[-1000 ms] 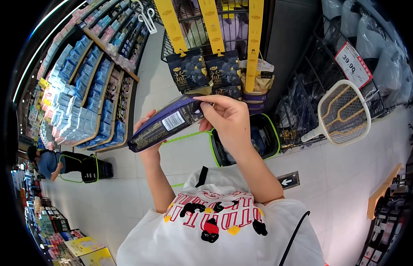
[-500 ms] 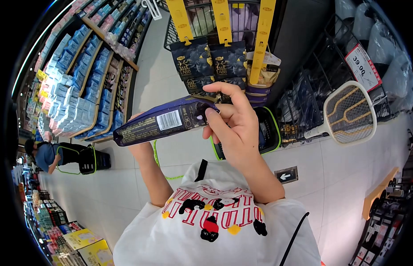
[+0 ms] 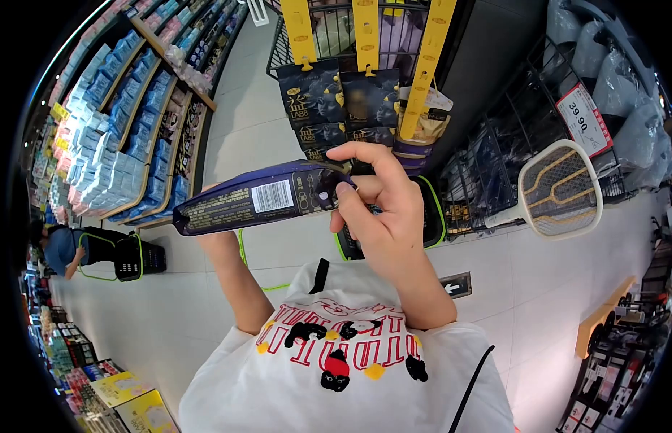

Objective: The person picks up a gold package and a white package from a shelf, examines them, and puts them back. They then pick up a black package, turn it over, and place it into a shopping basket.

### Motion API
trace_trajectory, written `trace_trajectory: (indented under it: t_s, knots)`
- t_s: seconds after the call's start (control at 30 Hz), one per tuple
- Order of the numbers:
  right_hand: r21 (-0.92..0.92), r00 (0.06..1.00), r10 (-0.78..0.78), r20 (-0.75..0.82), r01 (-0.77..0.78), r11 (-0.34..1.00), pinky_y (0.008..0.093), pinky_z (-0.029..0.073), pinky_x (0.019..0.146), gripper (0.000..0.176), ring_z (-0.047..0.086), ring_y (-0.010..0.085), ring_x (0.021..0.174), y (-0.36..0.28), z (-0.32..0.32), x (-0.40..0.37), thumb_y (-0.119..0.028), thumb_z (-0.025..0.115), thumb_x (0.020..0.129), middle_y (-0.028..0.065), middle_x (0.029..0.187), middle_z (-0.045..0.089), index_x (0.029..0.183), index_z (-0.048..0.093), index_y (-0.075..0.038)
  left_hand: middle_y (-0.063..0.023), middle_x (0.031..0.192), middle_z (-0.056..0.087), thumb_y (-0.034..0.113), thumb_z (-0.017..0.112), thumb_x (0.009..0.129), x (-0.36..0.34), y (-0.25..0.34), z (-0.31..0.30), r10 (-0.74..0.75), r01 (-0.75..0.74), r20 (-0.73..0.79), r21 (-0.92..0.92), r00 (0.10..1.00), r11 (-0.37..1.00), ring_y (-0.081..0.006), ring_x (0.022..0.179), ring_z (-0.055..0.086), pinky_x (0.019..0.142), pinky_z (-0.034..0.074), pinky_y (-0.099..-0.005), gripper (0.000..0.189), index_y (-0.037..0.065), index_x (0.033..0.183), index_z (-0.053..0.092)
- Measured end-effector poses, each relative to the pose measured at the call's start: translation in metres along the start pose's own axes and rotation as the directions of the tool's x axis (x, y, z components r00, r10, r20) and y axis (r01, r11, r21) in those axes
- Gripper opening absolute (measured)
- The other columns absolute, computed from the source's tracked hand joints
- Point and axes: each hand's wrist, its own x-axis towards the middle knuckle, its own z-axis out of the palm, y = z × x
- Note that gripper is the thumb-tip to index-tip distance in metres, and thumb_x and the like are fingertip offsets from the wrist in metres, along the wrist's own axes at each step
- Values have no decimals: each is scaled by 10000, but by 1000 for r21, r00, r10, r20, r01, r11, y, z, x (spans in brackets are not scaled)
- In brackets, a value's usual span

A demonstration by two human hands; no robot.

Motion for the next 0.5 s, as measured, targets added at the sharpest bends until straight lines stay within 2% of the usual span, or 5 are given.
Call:
trace_trajectory:
  t_s: [0.03, 0.17, 0.23, 0.37, 0.5]
  knots:
    - [-40, 1000, -17, 5, 17, 999, 174, 321, 453, 307, 489, 28, 491, 0, 2, 0, 5, 511, 887, 43, 601, 609, 1193, 505, -14, -152, 941, 649, 91, 601, 804, 1, -1, 0, -43, 43, -13, -44, 999, 998, -239, 893, 617, 838, 475, -343, 203, -49, 944, 645]
    - [17, 999, -2, -49, 3, 1000, 174, 340, 461, 288, 498, 35, 503, -4, 8, -5, 0, 515, 895, 50, 673, 635, 1183, 498, -6, -153, 963, 651, 92, 602, 807, 4, -3, 3, 23, -20, 41, -53, 999, 998, -238, 912, 615, 844, 474, -344, 208, -48, 954, 648]
    - [20, 994, -2, -111, 4, 1000, 162, 359, 473, 283, 536, 43, 541, -5, 7, -9, 17, 509, 900, 66, 753, 655, 1181, 495, -6, -149, 987, 655, 96, 605, 813, 9, -6, 8, 31, -11, 122, -156, 992, 988, -237, 926, 614, 851, 472, -348, 203, -46, 951, 648]
    - [-7, 986, -53, -158, 53, 999, 162, 383, 481, 301, 554, 65, 543, 0, -9, -10, 38, 503, 891, 70, 756, 661, 1192, 505, 35, -140, 986, 662, 88, 618, 809, 12, -4, 22, 121, -106, 141, -110, 983, 988, -239, 918, 619, 843, 478, -344, 196, -41, 952, 649]
    - [106, 992, -104, -68, 111, 988, 188, 427, 564, 368, 545, 68, 618, 21, -29, -5, 16, 564, 854, 62, 813, 637, 1217, 506, 35, -132, 959, 670, 48, 642, 779, 9, 1, 30, 101, -85, 103, -152, 989, 985, -236, 894, 628, 806, 491, -326, 192, -29, 955, 652]
